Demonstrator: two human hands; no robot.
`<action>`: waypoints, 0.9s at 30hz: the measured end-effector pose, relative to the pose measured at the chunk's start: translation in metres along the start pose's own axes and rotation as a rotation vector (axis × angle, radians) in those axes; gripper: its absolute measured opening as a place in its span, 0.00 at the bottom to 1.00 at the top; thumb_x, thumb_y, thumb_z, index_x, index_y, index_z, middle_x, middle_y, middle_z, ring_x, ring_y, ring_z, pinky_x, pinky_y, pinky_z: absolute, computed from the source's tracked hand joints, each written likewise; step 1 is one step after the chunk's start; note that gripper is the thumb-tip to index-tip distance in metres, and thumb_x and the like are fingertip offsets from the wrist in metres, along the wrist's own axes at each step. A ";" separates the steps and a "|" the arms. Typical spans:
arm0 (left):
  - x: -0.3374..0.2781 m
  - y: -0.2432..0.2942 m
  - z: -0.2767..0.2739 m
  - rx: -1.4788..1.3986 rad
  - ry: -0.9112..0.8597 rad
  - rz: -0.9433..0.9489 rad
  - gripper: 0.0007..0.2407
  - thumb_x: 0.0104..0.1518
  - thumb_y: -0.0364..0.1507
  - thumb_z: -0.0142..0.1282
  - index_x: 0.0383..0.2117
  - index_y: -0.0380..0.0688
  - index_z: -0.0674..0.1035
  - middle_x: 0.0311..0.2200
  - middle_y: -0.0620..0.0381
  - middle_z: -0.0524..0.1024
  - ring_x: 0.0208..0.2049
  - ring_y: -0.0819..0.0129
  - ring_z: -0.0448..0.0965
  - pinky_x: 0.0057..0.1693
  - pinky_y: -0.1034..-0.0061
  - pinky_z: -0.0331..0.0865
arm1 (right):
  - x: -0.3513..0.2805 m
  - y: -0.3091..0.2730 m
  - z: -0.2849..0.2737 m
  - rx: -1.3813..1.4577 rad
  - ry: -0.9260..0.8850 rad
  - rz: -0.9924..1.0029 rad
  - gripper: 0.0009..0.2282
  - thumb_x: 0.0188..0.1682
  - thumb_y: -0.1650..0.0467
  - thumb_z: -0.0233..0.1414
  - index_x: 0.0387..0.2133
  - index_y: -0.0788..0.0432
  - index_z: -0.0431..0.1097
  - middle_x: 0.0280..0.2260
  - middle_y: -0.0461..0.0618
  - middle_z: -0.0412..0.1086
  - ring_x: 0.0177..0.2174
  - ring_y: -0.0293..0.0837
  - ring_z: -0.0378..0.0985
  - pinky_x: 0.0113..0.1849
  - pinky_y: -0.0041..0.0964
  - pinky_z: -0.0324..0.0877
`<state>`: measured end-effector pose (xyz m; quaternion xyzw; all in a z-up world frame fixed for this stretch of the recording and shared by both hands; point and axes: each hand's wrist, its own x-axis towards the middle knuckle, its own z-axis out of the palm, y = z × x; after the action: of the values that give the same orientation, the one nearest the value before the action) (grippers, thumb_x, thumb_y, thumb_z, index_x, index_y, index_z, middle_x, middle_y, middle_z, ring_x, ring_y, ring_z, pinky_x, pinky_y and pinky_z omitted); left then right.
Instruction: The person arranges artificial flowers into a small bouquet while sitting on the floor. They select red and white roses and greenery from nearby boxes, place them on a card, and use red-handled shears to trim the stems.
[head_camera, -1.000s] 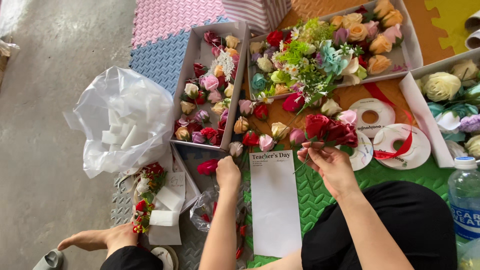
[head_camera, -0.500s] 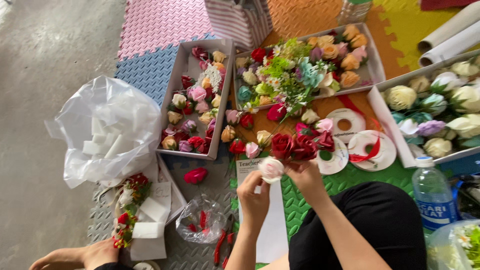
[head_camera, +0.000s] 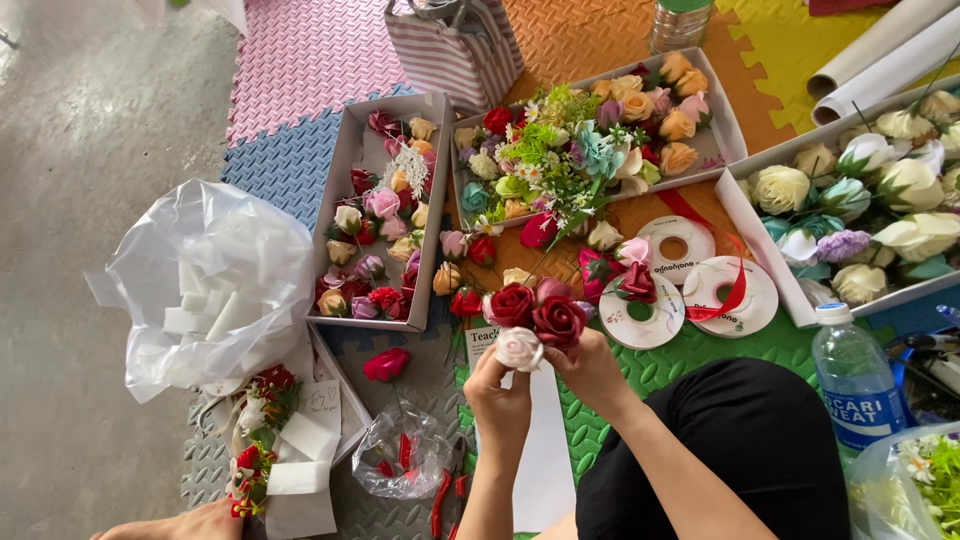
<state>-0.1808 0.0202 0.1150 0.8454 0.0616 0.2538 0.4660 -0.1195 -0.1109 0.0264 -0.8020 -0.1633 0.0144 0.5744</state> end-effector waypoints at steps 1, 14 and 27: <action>-0.001 -0.003 -0.001 0.000 -0.004 0.000 0.08 0.48 0.15 0.58 0.30 0.42 0.83 0.32 0.55 0.83 0.33 0.66 0.82 0.38 0.75 0.72 | 0.000 -0.002 0.001 0.001 0.003 0.003 0.14 0.48 0.61 0.57 0.41 0.56 0.77 0.34 0.52 0.79 0.33 0.50 0.80 0.33 0.41 0.71; -0.008 -0.013 -0.011 0.050 0.008 0.007 0.06 0.51 0.19 0.58 0.33 0.43 0.82 0.29 0.56 0.81 0.29 0.64 0.79 0.36 0.72 0.70 | -0.011 -0.010 0.006 0.059 -0.067 -0.191 0.14 0.49 0.71 0.56 0.48 0.59 0.73 0.44 0.54 0.77 0.44 0.51 0.79 0.44 0.41 0.73; -0.019 -0.002 -0.048 -0.423 -0.080 -0.669 0.16 0.43 0.19 0.70 0.40 0.36 0.81 0.25 0.48 0.84 0.25 0.71 0.81 0.38 0.77 0.76 | -0.036 -0.050 0.019 0.839 -0.357 0.363 0.19 0.40 0.84 0.57 0.48 0.70 0.71 0.44 0.60 0.73 0.42 0.52 0.78 0.45 0.51 0.75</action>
<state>-0.2203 0.0509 0.1274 0.6731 0.2616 0.0622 0.6889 -0.1702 -0.0892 0.0599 -0.5021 -0.0967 0.3160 0.7991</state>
